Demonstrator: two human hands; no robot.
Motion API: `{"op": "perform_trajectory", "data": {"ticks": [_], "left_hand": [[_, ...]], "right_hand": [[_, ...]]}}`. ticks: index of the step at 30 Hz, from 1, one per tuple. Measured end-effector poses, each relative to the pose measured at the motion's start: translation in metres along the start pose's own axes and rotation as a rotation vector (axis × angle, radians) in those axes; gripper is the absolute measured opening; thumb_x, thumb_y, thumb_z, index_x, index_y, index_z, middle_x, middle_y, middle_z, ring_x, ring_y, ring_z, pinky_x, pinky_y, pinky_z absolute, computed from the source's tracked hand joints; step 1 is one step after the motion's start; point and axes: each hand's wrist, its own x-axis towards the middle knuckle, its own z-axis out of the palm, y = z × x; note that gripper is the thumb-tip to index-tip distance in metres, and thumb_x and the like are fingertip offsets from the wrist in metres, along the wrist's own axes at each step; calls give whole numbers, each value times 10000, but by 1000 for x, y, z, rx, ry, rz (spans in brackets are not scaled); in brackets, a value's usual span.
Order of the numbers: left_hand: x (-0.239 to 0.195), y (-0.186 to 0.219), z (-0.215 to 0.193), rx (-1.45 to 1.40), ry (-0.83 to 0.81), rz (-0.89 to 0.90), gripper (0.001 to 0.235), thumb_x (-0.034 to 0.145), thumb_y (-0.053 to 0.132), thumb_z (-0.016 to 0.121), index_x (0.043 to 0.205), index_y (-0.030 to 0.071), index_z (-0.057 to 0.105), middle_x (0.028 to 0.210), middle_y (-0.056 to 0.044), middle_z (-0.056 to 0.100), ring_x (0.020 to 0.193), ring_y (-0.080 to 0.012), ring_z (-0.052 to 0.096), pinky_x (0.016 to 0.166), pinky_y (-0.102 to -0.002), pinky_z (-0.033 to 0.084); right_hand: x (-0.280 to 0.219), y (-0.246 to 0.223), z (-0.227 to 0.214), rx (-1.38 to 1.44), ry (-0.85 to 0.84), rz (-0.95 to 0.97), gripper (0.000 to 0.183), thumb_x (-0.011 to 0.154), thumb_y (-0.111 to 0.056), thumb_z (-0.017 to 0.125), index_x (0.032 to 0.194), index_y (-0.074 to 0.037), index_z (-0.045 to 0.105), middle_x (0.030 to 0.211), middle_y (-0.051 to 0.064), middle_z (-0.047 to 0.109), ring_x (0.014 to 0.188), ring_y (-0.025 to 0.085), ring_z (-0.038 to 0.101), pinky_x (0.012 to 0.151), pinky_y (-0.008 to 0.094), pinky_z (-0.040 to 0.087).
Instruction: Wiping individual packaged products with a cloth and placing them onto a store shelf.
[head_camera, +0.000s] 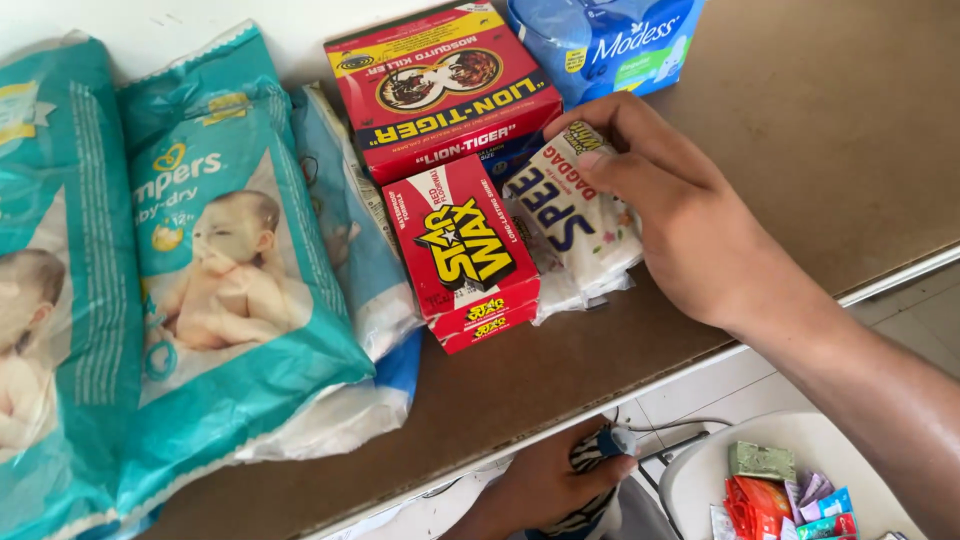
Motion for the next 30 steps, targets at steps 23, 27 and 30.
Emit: {"op": "perform_trajectory", "data": {"ticks": [23,27,30], "left_hand": [[4,-27,10,-31,-21,93,388,962,424,690,1177,103,714,1022,-97,747,942,-237,713,869,-381,558],[11,-38,25,4,-122,88,390,930,384,730,1079,25,698,966,-155,718,904,-304,706,838,-407,552],[15,-41,39,200,-272,1,424,882,400,737,1092,34,697,951,-175,723,905,-348,694,816,-424,537]], "right_hand": [[-3,-23,15,-659,-31,-203,269,1056,-120,511,1286,13,554,1340,153,518,1185,319,469,990,430,400],[-13,-43,5,-734,16,-468,274,1042,-88,520,1286,36,545,1293,222,473,1187,369,463,988,449,415],[-45,-71,-17,-406,150,91,283,1085,-199,544,1271,14,536,1168,186,501,1149,292,502,1012,438,408]]}}
